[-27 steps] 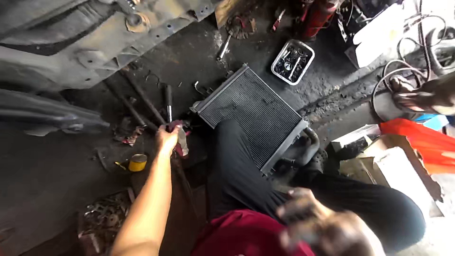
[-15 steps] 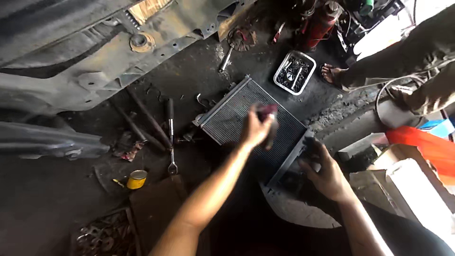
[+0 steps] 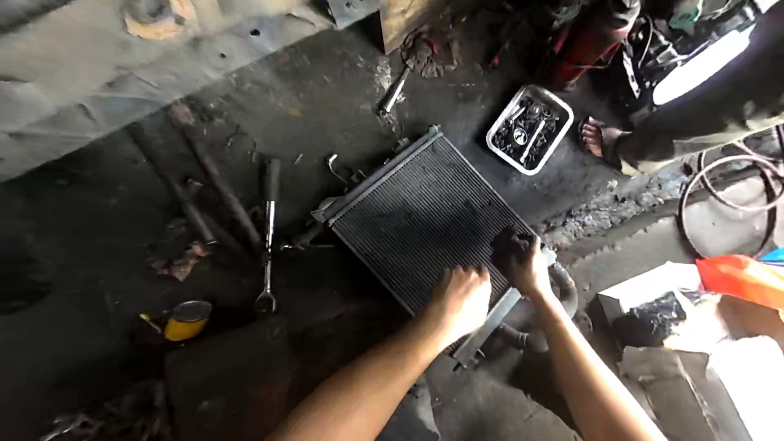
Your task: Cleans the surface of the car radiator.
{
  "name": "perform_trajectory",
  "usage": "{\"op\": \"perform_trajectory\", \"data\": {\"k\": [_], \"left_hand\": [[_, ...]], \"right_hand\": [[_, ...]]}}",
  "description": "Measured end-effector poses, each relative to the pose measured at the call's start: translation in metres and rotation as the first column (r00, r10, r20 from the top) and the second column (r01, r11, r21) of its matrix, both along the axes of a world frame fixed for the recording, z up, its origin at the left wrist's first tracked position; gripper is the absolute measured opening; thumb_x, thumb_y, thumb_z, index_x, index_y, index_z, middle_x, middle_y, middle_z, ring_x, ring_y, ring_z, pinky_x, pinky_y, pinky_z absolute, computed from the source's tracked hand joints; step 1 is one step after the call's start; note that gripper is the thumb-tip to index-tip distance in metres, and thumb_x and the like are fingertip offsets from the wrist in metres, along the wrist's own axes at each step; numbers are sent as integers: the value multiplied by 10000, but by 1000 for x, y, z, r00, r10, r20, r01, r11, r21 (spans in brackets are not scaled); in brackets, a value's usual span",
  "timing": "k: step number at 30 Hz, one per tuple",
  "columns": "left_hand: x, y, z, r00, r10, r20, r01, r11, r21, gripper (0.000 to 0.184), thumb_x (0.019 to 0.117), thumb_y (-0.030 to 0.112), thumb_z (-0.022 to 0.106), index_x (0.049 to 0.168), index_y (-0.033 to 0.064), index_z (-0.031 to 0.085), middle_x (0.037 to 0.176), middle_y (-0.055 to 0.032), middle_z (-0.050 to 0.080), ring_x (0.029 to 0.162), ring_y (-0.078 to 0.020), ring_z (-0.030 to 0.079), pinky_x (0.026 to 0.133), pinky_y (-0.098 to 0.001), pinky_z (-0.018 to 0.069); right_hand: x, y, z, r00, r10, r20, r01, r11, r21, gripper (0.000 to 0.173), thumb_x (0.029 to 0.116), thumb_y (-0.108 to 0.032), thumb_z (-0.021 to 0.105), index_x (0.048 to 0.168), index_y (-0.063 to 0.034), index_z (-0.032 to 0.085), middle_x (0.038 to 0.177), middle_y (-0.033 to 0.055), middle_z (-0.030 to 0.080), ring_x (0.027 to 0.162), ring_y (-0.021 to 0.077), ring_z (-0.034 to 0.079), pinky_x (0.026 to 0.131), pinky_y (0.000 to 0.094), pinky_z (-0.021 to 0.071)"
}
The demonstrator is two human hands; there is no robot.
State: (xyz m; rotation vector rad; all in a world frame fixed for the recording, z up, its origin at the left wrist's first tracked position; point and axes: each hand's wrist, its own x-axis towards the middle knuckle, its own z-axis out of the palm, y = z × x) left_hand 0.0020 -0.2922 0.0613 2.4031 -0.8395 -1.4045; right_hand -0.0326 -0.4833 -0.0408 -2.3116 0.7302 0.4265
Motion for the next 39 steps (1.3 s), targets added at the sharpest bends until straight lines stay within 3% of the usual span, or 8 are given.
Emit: {"op": "perform_trajectory", "data": {"k": [5, 10, 15, 21, 25, 29, 35, 39], "left_hand": [[-29, 25, 25, 996, 1, -93, -2, 1000, -13, 598, 1059, 366, 528, 1579, 101, 393, 1408, -207, 581, 1313, -389, 552, 1069, -554, 446], [-51, 50, 30, 998, 67, -21, -63, 984, 168, 605, 1052, 382, 537, 1570, 96, 412, 1416, -209, 581, 1327, -399, 542, 1066, -551, 444], [-81, 58, 59, 985, 129, 115, -130, 991, 4, 591, 1027, 384, 574, 1529, 85, 488, 1364, -217, 628, 1231, -415, 616, 987, -553, 504], [-100, 68, 86, 957, 223, 184, -192, 966, -171, 556, 1021, 365, 578, 1484, 60, 539, 1313, -221, 662, 1160, -414, 660, 937, -549, 533], [-96, 67, 92, 936, 255, 244, -210, 958, -198, 532, 1026, 353, 571, 1473, 63, 555, 1291, -212, 675, 1151, -397, 669, 938, -532, 535], [-91, 64, 90, 948, 240, 207, -198, 959, -203, 522, 1035, 347, 558, 1474, 66, 550, 1291, -217, 672, 1165, -398, 661, 953, -526, 528], [-85, 54, 83, 953, 225, 203, -193, 967, -169, 484, 1032, 324, 561, 1440, 64, 582, 1245, -211, 693, 1143, -388, 672, 925, -506, 538], [-83, 60, 85, 944, 249, 215, -208, 958, -195, 474, 1030, 323, 560, 1430, 71, 593, 1219, -204, 704, 1110, -380, 685, 900, -497, 546]], "right_hand": [[34, -19, -48, 984, -118, -134, 86, 970, -228, 614, 1018, -395, 590, 1503, -48, 442, 1466, 320, 466, 1241, 457, 590, 1015, 585, 495], [71, 33, -61, 987, -159, -3, 154, 958, -241, 458, 1063, -268, 470, 1473, -66, 484, 1461, 289, 470, 1161, 449, 631, 925, 576, 549], [146, 105, -66, 961, 260, 90, -242, 955, -174, 545, 917, -106, 632, 1456, -133, 560, 1531, 207, 454, 1226, 420, 603, 889, 583, 568], [71, 4, -84, 539, 824, 177, -780, 567, -265, 488, 912, -97, 690, 1388, -184, 632, 1489, 170, 523, 1196, 401, 634, 884, 583, 579], [19, -66, -55, 353, 933, -68, -933, 345, -103, 480, 988, -62, 521, 1444, -194, 589, 1542, 180, 477, 1325, 448, 532, 985, 601, 510], [53, -26, -65, 522, 849, 82, -825, 527, -206, 360, 978, -55, 570, 1300, -144, 705, 1362, 190, 627, 1227, 458, 587, 926, 613, 527], [187, 105, -93, 820, 492, 291, -425, 865, -265, 424, 1045, -186, 514, 1451, -76, 566, 1409, 221, 584, 1335, 432, 519, 1087, 558, 446], [162, 116, -93, 787, 523, 326, -465, 851, -242, 372, 1026, -151, 532, 1377, -89, 640, 1372, 209, 614, 1274, 443, 557, 1055, 581, 462]]}}
